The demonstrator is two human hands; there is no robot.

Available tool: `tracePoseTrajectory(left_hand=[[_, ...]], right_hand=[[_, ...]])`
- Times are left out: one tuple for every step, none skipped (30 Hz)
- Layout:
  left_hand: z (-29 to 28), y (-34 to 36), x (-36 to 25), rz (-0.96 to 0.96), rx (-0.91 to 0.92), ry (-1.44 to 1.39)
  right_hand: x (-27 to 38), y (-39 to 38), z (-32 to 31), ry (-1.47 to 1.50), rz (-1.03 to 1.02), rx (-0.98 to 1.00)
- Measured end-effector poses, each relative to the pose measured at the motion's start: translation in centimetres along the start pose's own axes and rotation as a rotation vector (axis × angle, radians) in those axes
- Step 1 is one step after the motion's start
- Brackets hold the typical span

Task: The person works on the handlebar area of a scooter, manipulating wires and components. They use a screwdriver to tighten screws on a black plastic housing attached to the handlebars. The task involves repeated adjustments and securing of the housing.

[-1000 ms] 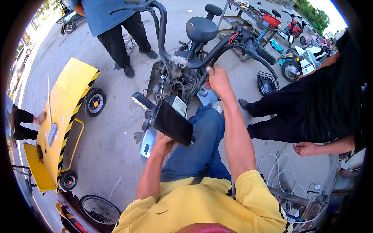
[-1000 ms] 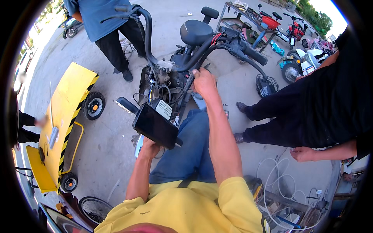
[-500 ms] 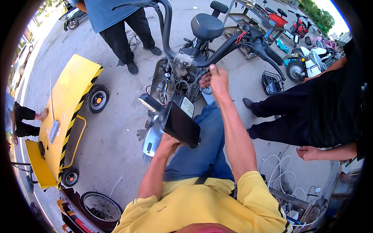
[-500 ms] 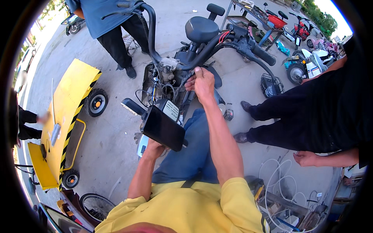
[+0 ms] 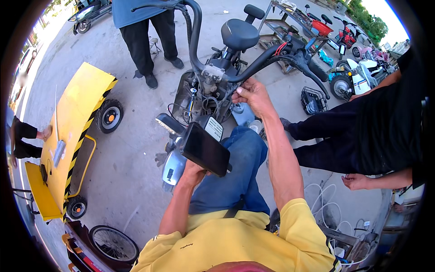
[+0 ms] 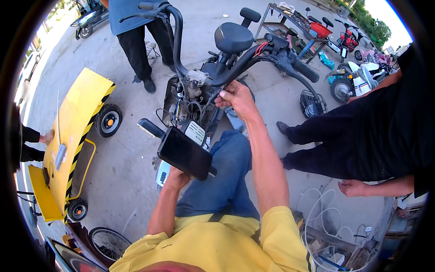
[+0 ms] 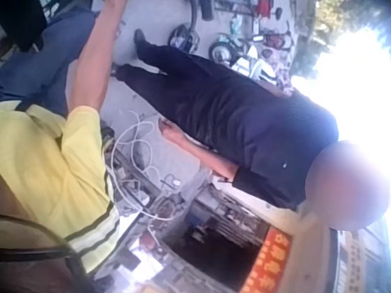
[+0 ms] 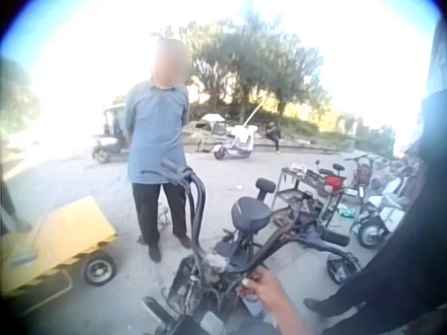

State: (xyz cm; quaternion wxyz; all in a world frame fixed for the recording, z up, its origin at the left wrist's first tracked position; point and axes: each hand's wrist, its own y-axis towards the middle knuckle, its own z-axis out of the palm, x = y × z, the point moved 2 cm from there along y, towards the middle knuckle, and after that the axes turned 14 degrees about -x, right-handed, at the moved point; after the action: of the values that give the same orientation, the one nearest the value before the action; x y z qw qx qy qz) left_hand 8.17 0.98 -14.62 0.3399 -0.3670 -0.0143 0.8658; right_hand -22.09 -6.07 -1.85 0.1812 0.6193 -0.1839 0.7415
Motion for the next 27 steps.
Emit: tracePoseTrajectory(left_hand=[[-0.2,0.1,0.1,-0.020,0.026,-0.023],[-0.3,0.2,0.3,-0.040,0.052,-0.047],[-0.4,0.2,0.5,-0.028,0.024,-0.042],[-0.2,0.1,0.8,-0.017,-0.005,-0.039],[-0.2,0.1,1.1,-0.019,-0.020,-0.038],[-0.2,0.2,1.4,-0.020,-0.035,-0.038],[-0.4,0.3,1.5,-0.034,-0.035,-0.038],[-0.4,0.3,1.8,-0.048,-0.054,-0.052],[-0.4,0.4,2.1,-0.062,-0.072,-0.069],[-0.1,0.5,1.8,-0.069,-0.104,-0.095],[0.0,0.6,1.7,-0.077,-0.136,-0.120],[-0.4,0.5,1.6,-0.087,-0.123,-0.100],[-1.0,0.7,1.7,-0.092,-0.103,-0.081],[-1.3,0.9,1.6,-0.094,-0.078,-0.065],[-1.4,1.1,1.6,-0.071,-0.076,-0.042],[-1.5,1.0,1.6,-0.046,-0.080,-0.020],[-1.6,0.9,1.7,-0.028,-0.084,0.001],[-1.6,0.9,1.7,-0.026,-0.091,-0.004],[-1.6,0.8,1.5,-0.029,-0.095,-0.005],[-1.6,0.8,1.3,-0.031,-0.099,-0.006],[-1.6,0.7,0.9,-0.053,-0.111,-0.025],[-1.3,0.7,0.7,-0.074,-0.120,-0.044],[-1.0,0.6,0.5,-0.093,-0.135,-0.059],[-0.7,0.6,0.5,-0.091,-0.119,-0.052],[-0.7,0.4,0.3,-0.089,-0.110,-0.042],[-0.5,0.3,-0.1,-0.085,-0.102,-0.032],[-0.2,0.5,-0.3,-0.063,-0.080,0.009]], right_hand=[[-0.1,0.1,-0.1,0.019,0.014,0.000],[-0.3,0.2,-0.2,0.037,0.028,-0.001],[-0.5,0.2,-0.2,0.055,0.041,-0.013],[-0.5,0.1,-0.1,0.073,0.054,-0.026],[-0.6,0.0,0.1,0.090,0.068,-0.038],[-0.8,0.0,0.3,0.109,0.057,-0.045],[-1.1,-0.1,0.6,0.132,0.047,-0.053],[-1.2,-0.1,0.7,0.154,0.037,-0.061],[-1.1,-0.1,0.6,0.115,0.018,-0.045],[-0.9,0.4,0.4,-0.007,-0.024,-0.016],[-0.6,0.9,0.0,-0.128,-0.066,0.014],[-0.4,1.3,-0.2,-0.249,-0.107,0.043],[-0.6,1.6,-0.5,-0.204,-0.167,0.029],[-1.3,1.7,-0.6,-0.162,-0.232,0.017],[-1.9,1.9,-0.8,-0.120,-0.296,0.006],[-2.1,1.9,-0.2,0.032,-0.275,0.045],[-2.4,1.7,0.3,0.182,-0.249,0.079],[-2.5,1.4,0.4,0.331,-0.222,0.114],[-2.5,1.2,0.3,0.420,-0.138,0.177],[-2.8,1.4,0.1,0.449,-0.120,0.191],[-3.6,1.8,-0.1,0.477,-0.103,0.206],[-4.0,2.1,-0.4,0.502,-0.089,0.222],[-4.2,2.3,0.2,0.514,-0.118,0.199],[-4.4,2.1,0.7,0.521,-0.141,0.169],[-4.9,2.1,1.3,0.553,-0.154,0.149],[-5.2,2.2,1.6,0.585,-0.166,0.131],[-5.5,2.5,1.7,0.623,-0.204,0.112]])
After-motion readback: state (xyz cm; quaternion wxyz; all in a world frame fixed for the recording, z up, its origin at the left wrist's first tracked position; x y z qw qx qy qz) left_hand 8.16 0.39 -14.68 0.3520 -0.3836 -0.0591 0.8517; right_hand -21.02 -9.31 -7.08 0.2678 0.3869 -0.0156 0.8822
